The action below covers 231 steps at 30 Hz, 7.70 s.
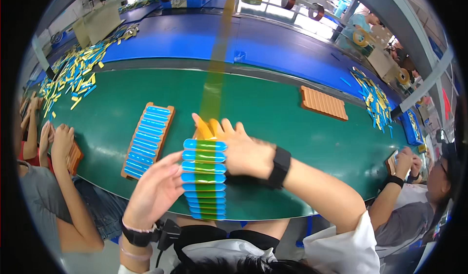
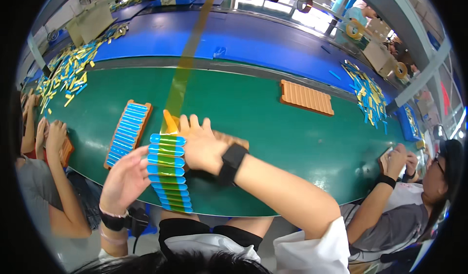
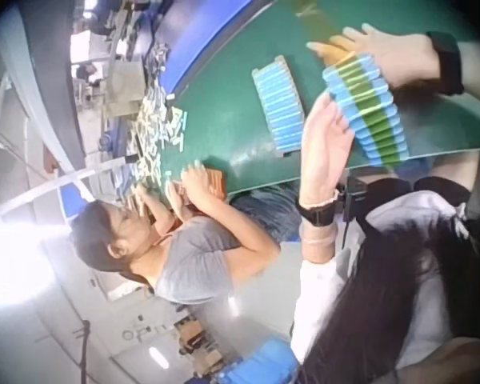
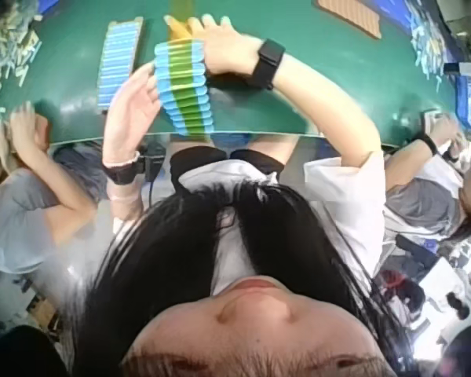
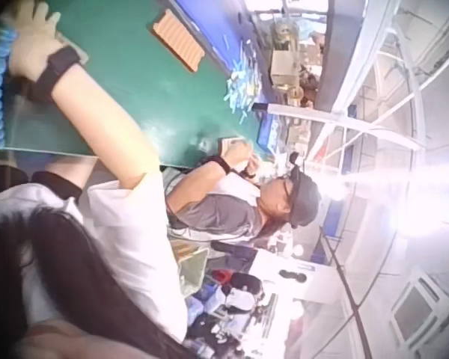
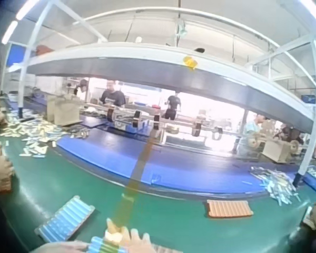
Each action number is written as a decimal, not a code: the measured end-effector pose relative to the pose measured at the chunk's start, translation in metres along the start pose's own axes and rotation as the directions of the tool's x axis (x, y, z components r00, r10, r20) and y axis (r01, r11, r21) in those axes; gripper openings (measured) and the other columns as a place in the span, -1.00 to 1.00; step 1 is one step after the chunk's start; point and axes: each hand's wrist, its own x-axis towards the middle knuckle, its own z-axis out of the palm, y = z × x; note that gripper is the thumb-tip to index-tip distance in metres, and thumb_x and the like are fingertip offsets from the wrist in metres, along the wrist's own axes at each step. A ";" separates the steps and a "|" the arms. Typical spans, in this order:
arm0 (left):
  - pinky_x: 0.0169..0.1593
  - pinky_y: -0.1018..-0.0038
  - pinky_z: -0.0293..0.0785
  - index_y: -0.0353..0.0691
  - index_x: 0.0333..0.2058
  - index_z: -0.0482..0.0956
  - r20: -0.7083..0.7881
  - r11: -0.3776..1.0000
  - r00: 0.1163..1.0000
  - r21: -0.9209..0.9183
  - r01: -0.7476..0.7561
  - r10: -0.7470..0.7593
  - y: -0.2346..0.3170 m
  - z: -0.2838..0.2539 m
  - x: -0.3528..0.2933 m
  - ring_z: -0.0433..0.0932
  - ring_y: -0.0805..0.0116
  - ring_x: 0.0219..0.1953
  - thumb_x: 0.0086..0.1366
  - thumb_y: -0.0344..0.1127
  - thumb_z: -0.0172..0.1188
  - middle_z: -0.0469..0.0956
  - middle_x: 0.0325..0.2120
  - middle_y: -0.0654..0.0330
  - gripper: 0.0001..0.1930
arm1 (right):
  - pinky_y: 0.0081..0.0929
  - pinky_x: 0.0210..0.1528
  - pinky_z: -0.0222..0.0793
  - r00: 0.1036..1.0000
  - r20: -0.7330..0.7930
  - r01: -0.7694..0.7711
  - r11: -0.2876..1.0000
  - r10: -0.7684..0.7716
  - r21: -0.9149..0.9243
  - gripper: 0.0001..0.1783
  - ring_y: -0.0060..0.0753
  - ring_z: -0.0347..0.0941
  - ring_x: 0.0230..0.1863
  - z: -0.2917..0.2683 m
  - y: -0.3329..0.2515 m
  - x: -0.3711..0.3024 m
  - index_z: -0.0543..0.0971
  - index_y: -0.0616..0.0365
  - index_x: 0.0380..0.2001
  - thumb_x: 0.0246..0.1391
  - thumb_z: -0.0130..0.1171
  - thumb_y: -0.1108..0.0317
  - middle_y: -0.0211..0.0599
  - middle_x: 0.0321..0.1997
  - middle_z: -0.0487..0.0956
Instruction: The person is assembling small colorful plastic parts onto a tray and securing them with yellow tape.
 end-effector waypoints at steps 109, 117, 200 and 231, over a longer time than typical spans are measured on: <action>-0.41 0.65 -0.01 0.12 -0.48 0.28 0.826 -0.477 0.538 0.545 -0.689 0.168 -0.092 0.001 -0.019 0.18 0.57 -0.44 0.05 -0.29 0.07 0.42 -0.07 0.54 -0.87 | -0.85 -0.66 0.12 0.322 0.221 0.066 -0.255 0.921 0.965 -0.63 -0.75 0.38 -0.62 0.053 -0.107 -0.161 0.18 0.17 -0.38 -0.16 0.16 0.66 -0.38 -0.63 0.46; -0.32 0.60 0.13 0.06 -0.51 0.35 0.818 -0.397 0.575 0.536 -0.745 0.026 -0.090 0.000 -0.016 0.19 0.48 -0.29 0.04 -0.30 0.12 0.40 -0.05 0.52 -0.90 | -0.85 -0.68 0.09 0.340 0.179 -0.020 -0.183 0.923 0.983 -0.65 -0.79 0.35 -0.64 0.054 -0.103 -0.168 0.19 0.19 -0.40 -0.14 0.18 0.61 -0.41 -0.68 0.43; -0.01 0.41 0.26 -0.39 -0.12 0.38 0.653 0.105 0.709 0.712 -0.695 0.266 0.056 0.071 0.181 0.43 0.25 -0.11 0.24 -0.17 -0.12 0.46 -0.17 0.01 -0.61 | -0.39 -0.01 0.26 0.977 0.046 0.052 -0.445 0.207 0.894 -0.56 -0.33 0.39 -0.09 -0.051 0.029 -0.122 0.26 0.40 -0.03 0.18 -0.20 0.23 -0.14 -0.06 0.41; -0.05 0.29 0.34 -0.18 -0.04 0.21 0.151 -0.803 0.983 0.596 -0.007 0.104 0.140 -0.117 0.183 0.37 0.07 -0.07 -0.34 -0.62 0.26 0.37 -0.12 0.09 -0.24 | -0.31 0.13 0.15 0.776 0.070 -0.347 0.331 0.627 0.878 -0.39 -0.19 0.14 0.15 -0.006 0.018 -0.207 0.15 0.27 0.09 -0.03 0.11 0.41 -0.06 0.14 0.17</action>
